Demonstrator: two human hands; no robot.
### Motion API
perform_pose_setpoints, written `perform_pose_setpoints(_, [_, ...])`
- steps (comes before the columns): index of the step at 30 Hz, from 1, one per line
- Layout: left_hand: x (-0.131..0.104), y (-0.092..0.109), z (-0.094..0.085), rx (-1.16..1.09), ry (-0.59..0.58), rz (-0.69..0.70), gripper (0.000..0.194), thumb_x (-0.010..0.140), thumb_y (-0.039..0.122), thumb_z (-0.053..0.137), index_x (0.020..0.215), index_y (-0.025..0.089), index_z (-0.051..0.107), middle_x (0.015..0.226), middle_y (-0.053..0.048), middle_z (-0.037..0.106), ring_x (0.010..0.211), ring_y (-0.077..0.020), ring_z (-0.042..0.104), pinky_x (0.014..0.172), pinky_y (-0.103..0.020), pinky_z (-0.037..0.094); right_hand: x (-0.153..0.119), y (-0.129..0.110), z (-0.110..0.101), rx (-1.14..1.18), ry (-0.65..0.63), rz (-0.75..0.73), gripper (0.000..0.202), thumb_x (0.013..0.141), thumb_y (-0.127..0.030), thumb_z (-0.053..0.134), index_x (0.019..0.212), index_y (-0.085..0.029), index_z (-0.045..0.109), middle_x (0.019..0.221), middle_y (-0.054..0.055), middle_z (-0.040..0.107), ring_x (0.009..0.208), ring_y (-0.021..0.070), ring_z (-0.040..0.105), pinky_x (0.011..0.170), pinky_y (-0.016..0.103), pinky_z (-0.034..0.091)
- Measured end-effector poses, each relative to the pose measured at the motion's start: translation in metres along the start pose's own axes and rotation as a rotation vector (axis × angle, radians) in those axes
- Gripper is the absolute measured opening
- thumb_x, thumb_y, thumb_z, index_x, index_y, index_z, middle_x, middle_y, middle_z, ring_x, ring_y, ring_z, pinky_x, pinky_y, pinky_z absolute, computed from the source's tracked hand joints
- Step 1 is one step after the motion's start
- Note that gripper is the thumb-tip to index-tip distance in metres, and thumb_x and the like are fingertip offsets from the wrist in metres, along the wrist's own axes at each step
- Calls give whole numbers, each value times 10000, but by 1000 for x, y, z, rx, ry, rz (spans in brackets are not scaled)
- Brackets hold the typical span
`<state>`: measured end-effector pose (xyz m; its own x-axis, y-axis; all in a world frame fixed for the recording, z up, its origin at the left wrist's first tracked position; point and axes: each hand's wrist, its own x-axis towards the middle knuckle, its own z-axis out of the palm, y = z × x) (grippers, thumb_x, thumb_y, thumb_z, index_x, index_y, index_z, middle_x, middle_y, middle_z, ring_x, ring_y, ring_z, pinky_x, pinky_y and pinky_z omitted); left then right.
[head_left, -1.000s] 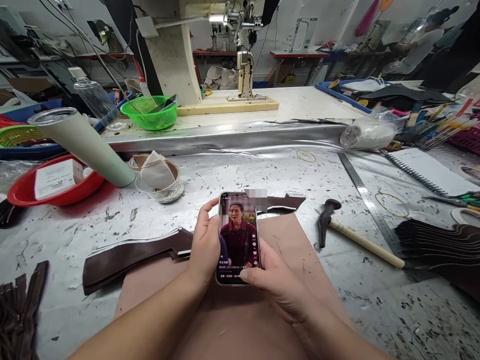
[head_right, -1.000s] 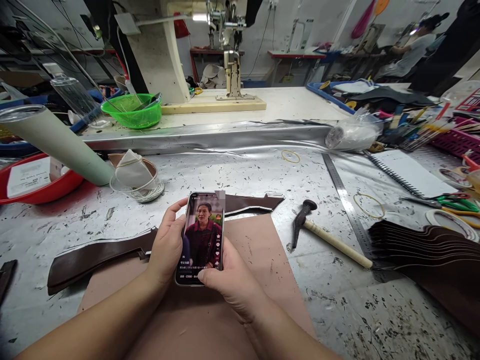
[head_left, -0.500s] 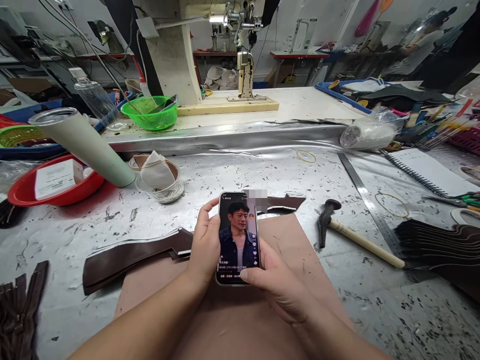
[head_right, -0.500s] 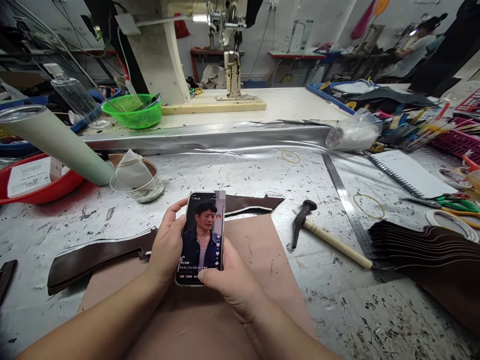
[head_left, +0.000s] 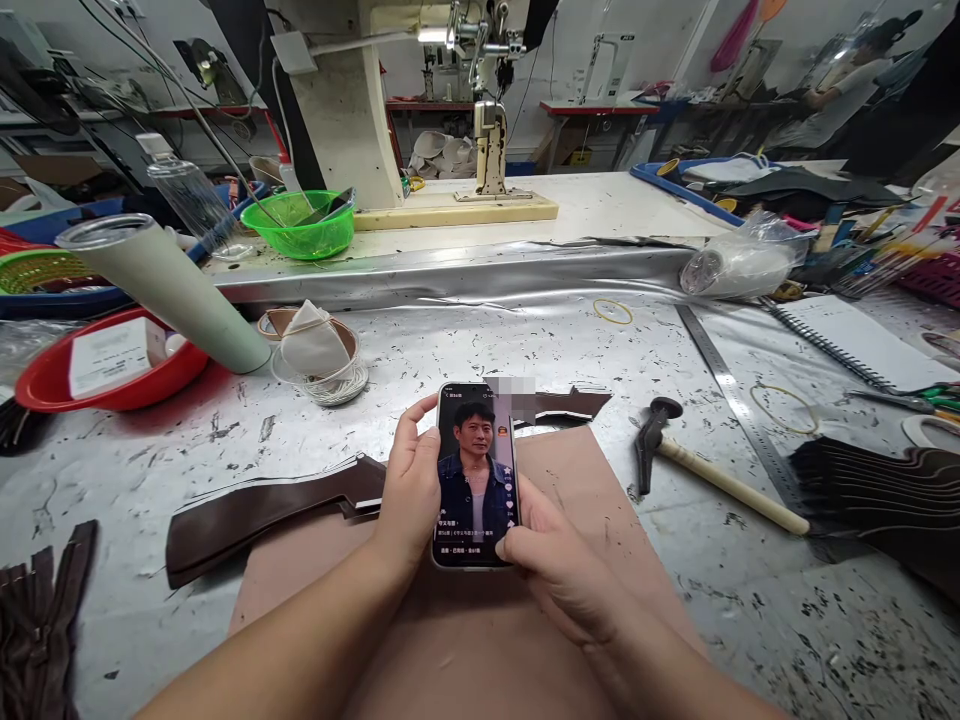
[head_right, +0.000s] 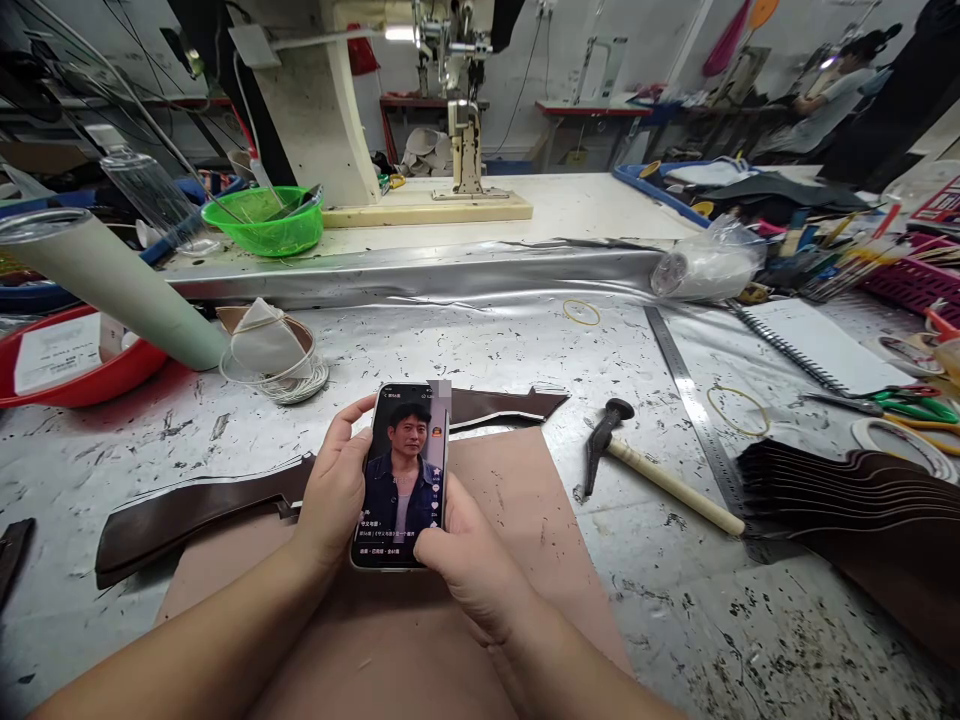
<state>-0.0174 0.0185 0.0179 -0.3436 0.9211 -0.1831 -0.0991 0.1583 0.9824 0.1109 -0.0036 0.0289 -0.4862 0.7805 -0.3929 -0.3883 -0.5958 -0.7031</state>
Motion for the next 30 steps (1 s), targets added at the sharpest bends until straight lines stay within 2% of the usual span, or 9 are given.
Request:
perform_pose_setpoints(3, [-1,1,1,-5,3,-4,393,808,338,487,1187,233,494,756,14,647,603,-122,594,546,-212,450,-1,-1,0,10,10,11,536,501,-60,480,1006,-203,588,835,-25,654,756,149,547,688,253,406])
perform_pose_setpoints(7, [-2,4,2,-51,-12,-27,392,794,323,496,1175,233,485,669,40,628,513,-104,555,474,-190,416,-2,-2,1,-1,-11,6,594,505,-57,483,1069,-219,575,827,-37,654,734,135,543,674,241,399])
perform_pose_setpoints(14, [-1,3,1,-53,-20,-23,350,801,305,500,1147,250,498,671,45,620,472,-78,511,450,-171,395,0,-1,0,-40,-2,12,591,520,-77,531,1094,-216,552,838,-21,636,797,173,543,755,293,393])
perform_pose_setpoints(21, [-2,3,1,-45,-17,-36,353,815,314,474,1162,252,487,627,51,592,476,-89,497,471,-183,418,2,6,-8,17,16,6,470,484,-61,444,897,-204,618,714,-45,553,659,112,414,561,207,299])
perform_pose_setpoints(25, [-1,4,1,-34,-19,-15,343,813,295,472,1153,254,501,664,49,603,524,-93,516,513,-185,432,1,5,-7,25,-35,-29,481,525,-61,476,963,-216,601,770,-41,580,725,130,457,646,223,353])
perform_pose_setpoints(30, [-1,3,1,-51,-24,-22,361,811,300,485,1169,252,491,715,33,623,544,-102,538,530,-196,435,-1,-1,0,-4,-32,-30,546,533,-92,556,1067,-204,565,894,-3,629,876,201,529,801,311,385])
